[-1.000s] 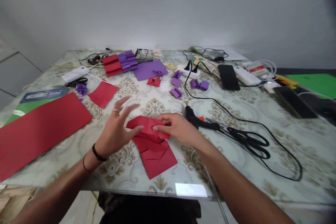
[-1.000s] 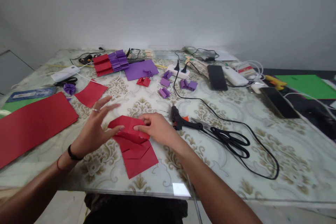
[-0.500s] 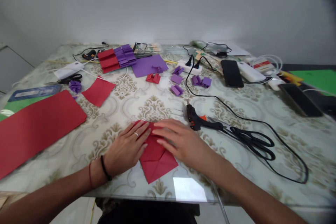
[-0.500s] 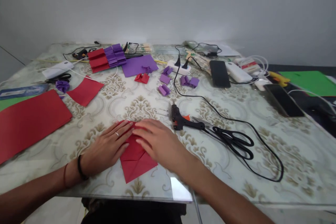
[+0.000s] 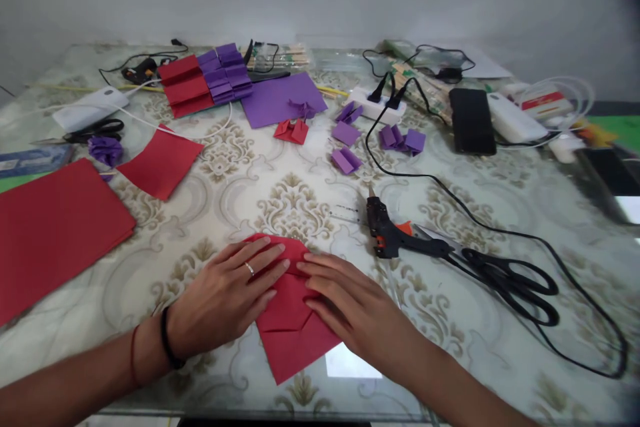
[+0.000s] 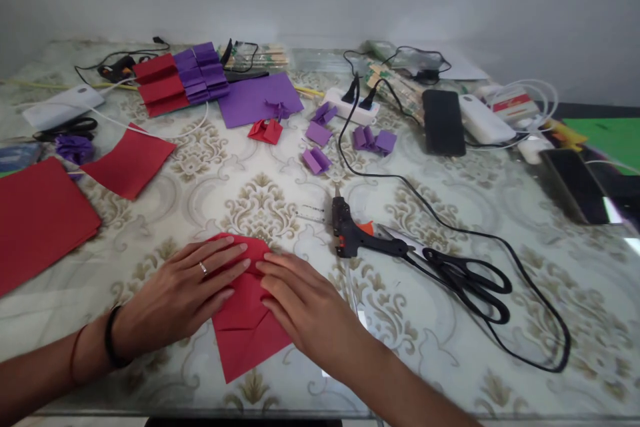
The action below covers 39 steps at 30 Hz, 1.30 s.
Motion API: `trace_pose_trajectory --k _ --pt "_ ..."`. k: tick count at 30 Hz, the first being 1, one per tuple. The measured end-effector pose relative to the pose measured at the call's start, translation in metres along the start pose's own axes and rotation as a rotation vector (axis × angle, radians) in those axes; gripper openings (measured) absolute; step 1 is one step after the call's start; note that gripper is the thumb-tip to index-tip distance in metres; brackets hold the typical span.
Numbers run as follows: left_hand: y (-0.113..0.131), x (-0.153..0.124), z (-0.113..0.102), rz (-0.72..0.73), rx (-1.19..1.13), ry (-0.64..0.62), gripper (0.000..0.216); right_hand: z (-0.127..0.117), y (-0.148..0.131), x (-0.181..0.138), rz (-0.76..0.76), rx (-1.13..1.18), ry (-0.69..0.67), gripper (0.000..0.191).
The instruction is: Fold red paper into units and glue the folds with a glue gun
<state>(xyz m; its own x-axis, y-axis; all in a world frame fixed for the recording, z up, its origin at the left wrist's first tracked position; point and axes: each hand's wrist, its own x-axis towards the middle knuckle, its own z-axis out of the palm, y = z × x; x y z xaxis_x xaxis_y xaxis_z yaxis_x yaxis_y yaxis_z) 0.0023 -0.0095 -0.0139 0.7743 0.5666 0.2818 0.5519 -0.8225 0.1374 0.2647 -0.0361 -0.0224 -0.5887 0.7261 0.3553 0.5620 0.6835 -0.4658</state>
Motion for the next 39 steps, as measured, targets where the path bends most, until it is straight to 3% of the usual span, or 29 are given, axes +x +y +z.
trace_pose_trajectory --k 7,14,23,30,35,39 --pt "0.004 -0.001 -0.002 -0.027 -0.023 -0.043 0.039 -0.002 0.004 -0.003 -0.003 -0.093 -0.058 0.03" --pt "0.015 0.004 -0.011 0.039 0.01 -0.082 0.049 -0.005 0.003 -0.007 -0.06 -0.164 -0.136 0.037" --pt "0.02 0.009 0.007 -0.089 -0.024 -0.038 0.031 -0.008 0.0 -0.009 -0.033 -0.162 -0.222 0.039" --pt "0.016 0.007 0.014 -0.073 -0.03 -0.126 0.062 -0.008 -0.003 -0.009 -0.053 -0.179 -0.227 0.04" --pt "0.015 0.004 0.014 -0.072 -0.028 -0.141 0.064 -0.008 -0.002 -0.005 -0.018 -0.15 -0.205 0.036" --pt "0.015 0.005 0.013 -0.059 -0.035 -0.149 0.063 -0.008 -0.003 0.006 0.093 -0.148 -0.199 0.033"
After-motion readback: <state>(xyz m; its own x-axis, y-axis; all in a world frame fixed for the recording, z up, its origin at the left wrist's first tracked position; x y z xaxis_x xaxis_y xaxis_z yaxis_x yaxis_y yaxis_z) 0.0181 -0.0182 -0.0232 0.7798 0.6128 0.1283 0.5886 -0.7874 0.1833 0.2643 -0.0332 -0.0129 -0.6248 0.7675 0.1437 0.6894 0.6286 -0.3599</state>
